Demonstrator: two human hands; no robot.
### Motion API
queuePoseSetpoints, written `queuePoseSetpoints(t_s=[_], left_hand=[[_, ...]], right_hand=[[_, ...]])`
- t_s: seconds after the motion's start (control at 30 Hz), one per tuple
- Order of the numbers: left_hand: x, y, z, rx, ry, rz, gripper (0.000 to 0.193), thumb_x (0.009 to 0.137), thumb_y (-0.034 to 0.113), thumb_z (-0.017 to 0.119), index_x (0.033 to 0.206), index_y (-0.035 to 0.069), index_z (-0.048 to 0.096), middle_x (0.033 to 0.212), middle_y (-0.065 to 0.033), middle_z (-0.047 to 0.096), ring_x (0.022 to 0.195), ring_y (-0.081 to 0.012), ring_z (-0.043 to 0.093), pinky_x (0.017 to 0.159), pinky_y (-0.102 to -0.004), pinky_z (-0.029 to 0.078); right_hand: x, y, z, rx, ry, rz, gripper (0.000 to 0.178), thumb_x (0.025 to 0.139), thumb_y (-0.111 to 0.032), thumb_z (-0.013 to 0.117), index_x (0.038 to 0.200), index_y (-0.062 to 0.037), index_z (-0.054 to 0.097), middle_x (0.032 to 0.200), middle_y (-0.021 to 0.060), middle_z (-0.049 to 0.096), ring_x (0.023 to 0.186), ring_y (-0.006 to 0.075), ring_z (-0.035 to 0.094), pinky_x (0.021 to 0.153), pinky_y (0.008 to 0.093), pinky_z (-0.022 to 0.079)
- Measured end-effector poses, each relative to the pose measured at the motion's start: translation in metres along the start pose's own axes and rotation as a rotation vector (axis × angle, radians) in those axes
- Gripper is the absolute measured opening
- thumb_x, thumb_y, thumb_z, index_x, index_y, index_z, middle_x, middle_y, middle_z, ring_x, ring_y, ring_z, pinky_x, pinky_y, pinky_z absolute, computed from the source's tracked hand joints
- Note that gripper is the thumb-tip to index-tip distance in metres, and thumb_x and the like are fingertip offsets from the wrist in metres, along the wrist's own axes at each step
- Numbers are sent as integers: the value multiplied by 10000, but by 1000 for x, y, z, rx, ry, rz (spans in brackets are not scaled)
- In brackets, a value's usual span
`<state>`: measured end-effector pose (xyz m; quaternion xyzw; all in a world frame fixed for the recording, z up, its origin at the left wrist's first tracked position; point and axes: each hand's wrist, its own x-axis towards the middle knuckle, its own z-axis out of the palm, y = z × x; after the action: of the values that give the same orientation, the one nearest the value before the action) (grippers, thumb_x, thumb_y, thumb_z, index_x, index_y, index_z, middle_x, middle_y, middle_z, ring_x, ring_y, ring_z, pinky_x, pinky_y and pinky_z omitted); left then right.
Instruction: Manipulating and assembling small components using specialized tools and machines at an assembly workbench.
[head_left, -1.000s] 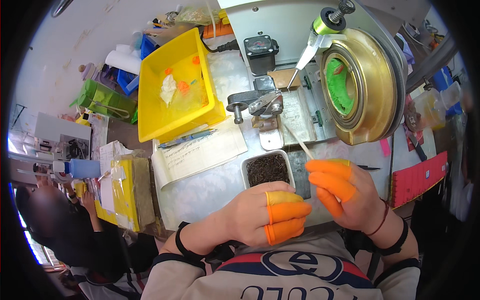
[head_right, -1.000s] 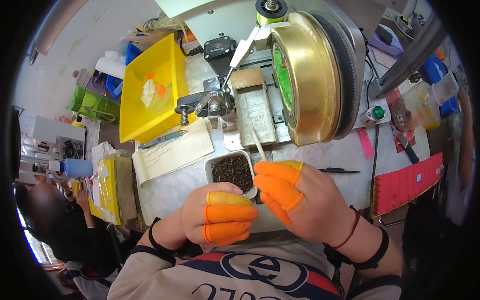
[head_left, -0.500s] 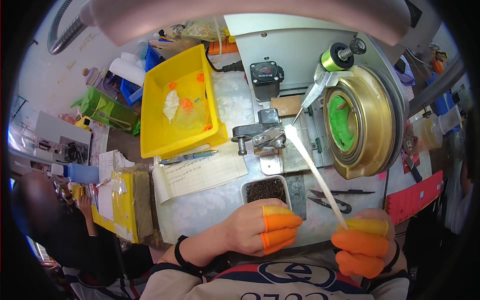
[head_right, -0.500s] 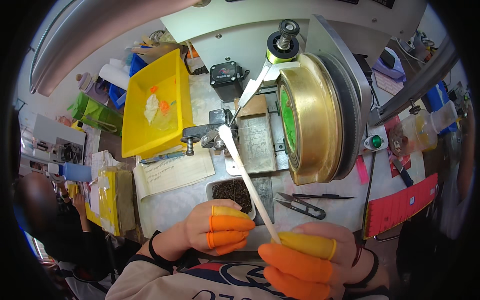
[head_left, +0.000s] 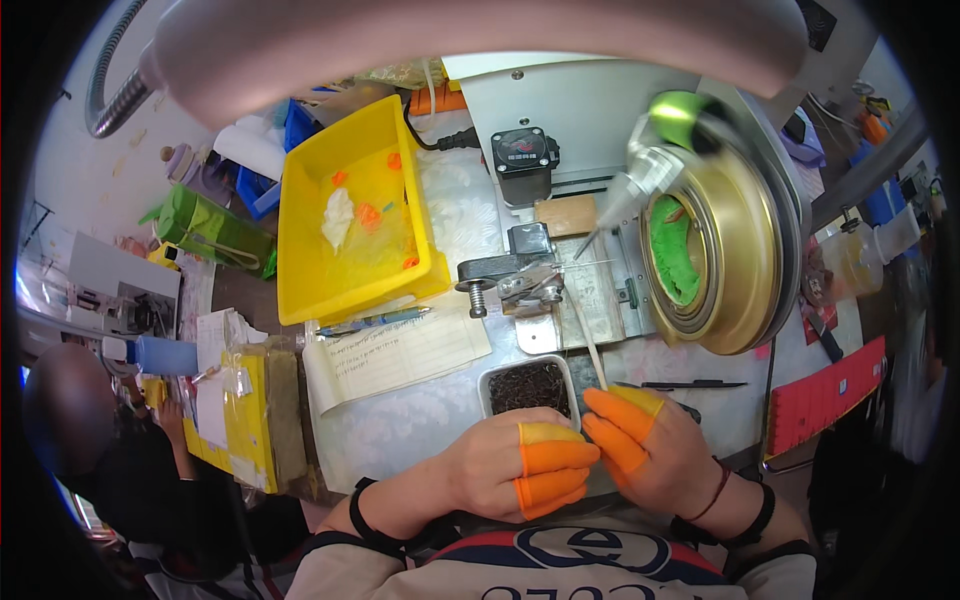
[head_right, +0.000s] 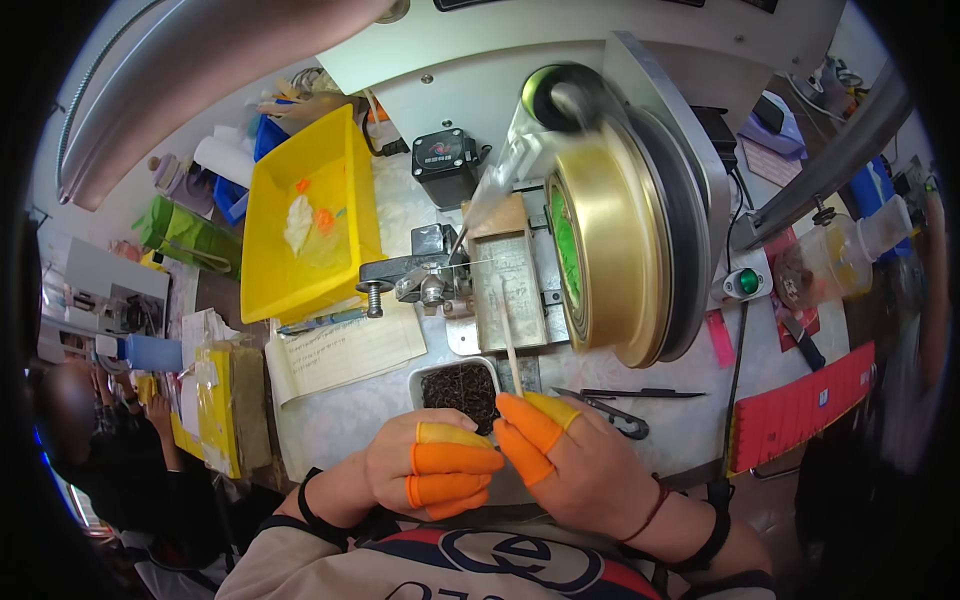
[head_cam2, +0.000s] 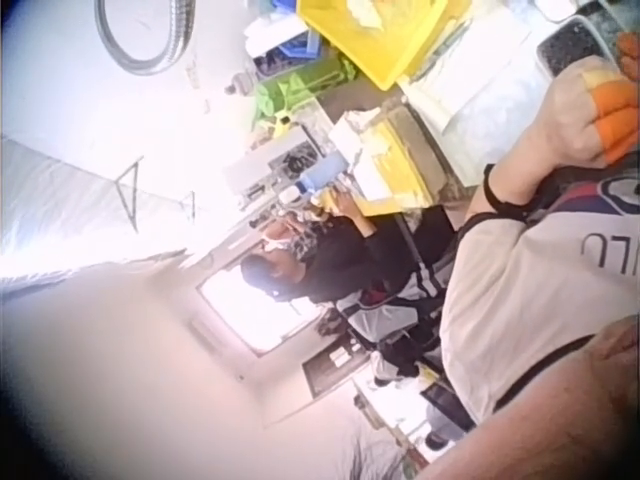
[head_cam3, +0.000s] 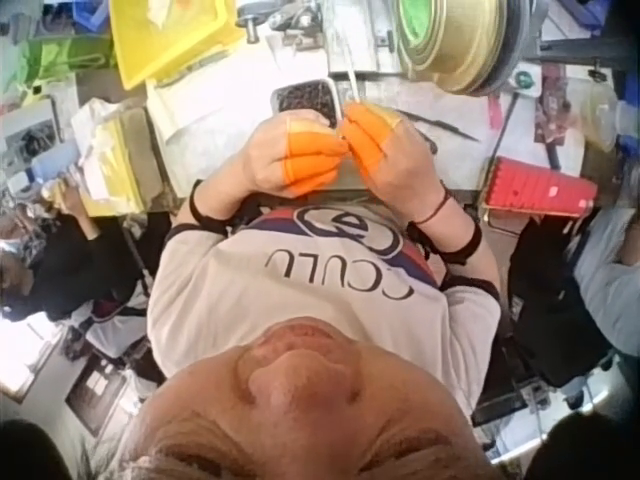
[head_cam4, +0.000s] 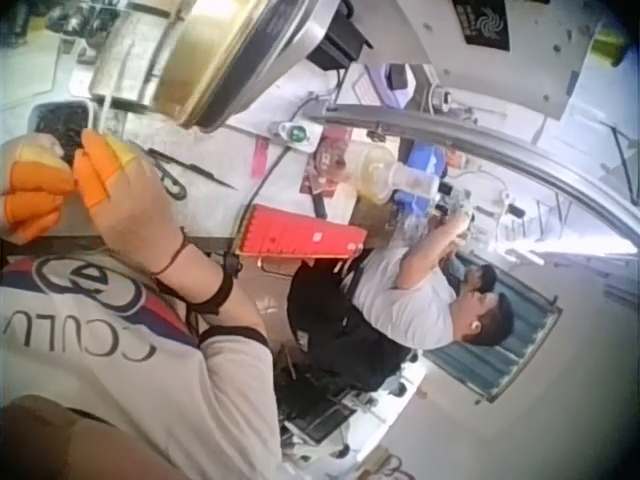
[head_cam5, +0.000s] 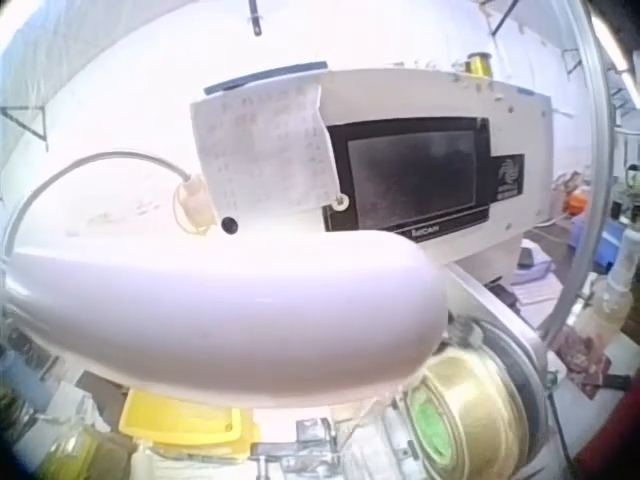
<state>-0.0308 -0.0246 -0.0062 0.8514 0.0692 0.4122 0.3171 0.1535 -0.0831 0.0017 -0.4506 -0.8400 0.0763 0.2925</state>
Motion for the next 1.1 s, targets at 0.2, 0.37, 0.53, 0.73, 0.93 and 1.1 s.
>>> queuePoseSetpoints(t_s=[0.2, 0.37, 0.53, 0.73, 0.93, 1.1], left_hand=[[-2, 2, 1, -15, -15, 5, 168, 645, 47, 673, 800, 18, 612, 891, -110, 597, 749, -219, 576, 741, -356, 493], [-4, 9, -10, -177, -110, -47, 226, 656, 75, 679, 861, 21, 601, 893, -113, 594, 752, -230, 580, 748, -377, 484], [15, 30, -60, -397, -38, 32, 184, 746, 187, 590, 877, 62, 557, 859, -72, 603, 698, -203, 578, 624, -353, 448], [50, 4, -99, -558, 551, -16, 179, 857, 192, 449, 917, 35, 512, 1031, -115, 510, 786, -207, 495, 745, -385, 400], [24, -52, -104, -580, 745, -496, 153, 835, 113, 510, 916, 1, 575, 941, -109, 580, 836, -148, 523, 734, -268, 405], [6, -51, -67, -479, 643, -645, 120, 843, 95, 500, 878, -3, 561, 924, -98, 579, 748, -114, 516, 697, -234, 397]], right_hand=[[21, 8, 12, -87, -35, 57, 330, 712, -66, 502, 1030, 10, 542, 1166, 149, 468, 947, 273, 516, 790, 336, 441], [-2, 6, 7, 18, -30, 75, 422, 626, -50, 595, 1042, -27, 523, 1064, 135, 517, 826, 269, 536, 712, 351, 445], [-30, 12, -6, -64, -136, 212, 364, 657, -75, 614, 1012, -36, 538, 1016, 113, 531, 834, 262, 531, 705, 347, 428], [-58, 18, 6, -134, -44, 253, 303, 674, -51, 577, 977, -38, 566, 956, 84, 551, 817, 243, 528, 691, 328, 412], [-55, 21, 10, -114, 7, 245, 296, 662, -15, 553, 954, -43, 590, 940, 83, 557, 796, 238, 529, 665, 308, 412], [-57, 22, 8, -140, 12, 247, 281, 653, -12, 561, 928, -47, 606, 913, 74, 565, 771, 232, 528, 648, 307, 411]])
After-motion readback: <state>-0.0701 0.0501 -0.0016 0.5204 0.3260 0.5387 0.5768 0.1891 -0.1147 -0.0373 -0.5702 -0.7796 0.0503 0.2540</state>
